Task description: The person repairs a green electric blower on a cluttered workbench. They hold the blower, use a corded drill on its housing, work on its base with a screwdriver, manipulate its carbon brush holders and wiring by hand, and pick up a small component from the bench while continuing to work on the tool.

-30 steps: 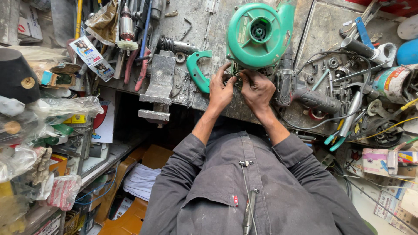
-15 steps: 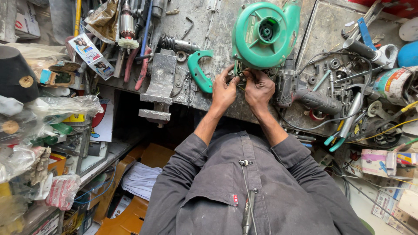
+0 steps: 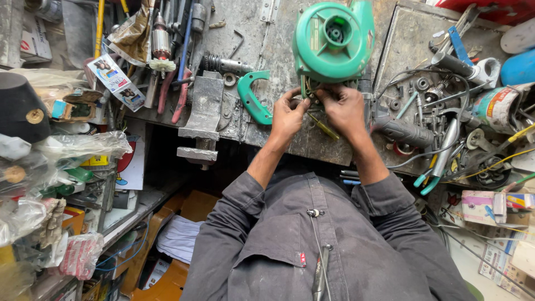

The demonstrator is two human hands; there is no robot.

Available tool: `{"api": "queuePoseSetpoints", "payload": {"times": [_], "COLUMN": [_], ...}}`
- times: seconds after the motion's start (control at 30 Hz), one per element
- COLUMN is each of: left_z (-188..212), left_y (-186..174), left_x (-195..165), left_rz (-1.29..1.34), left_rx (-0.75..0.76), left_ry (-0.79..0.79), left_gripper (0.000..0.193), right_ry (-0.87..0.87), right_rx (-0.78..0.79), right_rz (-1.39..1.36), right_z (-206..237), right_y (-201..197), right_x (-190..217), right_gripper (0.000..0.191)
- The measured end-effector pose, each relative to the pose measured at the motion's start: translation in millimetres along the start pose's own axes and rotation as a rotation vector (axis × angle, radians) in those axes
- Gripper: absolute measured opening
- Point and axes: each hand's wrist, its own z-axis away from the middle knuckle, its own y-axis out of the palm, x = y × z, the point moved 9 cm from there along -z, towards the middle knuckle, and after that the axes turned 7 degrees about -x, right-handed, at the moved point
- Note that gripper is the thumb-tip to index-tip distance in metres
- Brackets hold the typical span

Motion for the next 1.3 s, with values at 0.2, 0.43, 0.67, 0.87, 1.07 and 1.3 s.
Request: {"api": "queuePoseSetpoints", "payload": {"times": [0.2, 0.43, 0.67, 0.87, 1.07, 1.3], "left_z": [-3, 8, 74, 91, 85, 80], "left_y": [12, 8, -2, 45, 57, 54], "left_x": [-8, -21, -78, -30, 4, -3], "left_rz": [0.023, -0.069, -0.696, -1.037, -1.215, -0.965], "left_rx": [0.018, -0.029, -0.223, 0.263, 0.384, 0.354], "left_ry": [0.008, 0.074, 0.745, 0.789, 0.841, 0.748], "left_gripper": [0.039, 0.04, 0.036, 0.053, 0.063, 0.034], "right_ry": [-0.04, -0.035, -0.03, -0.093, 0.026, 0.049], "right_rx": [-0.045, -0.035, 0.005, -0.019, -0.037, -0.044], "right_rz": [-0.024, 0.022, 0.035, -0.035, -0.113, -0.151], "right_z": [-11, -6, -5, -22, -32, -31], "right_y": [-13, -11, -6, -17, -24, -27], "right_x": [0, 0, -4, -4, -22, -29], "right_gripper": [0.015, 0.016, 0.017, 0.014, 0.017, 0.016]}}
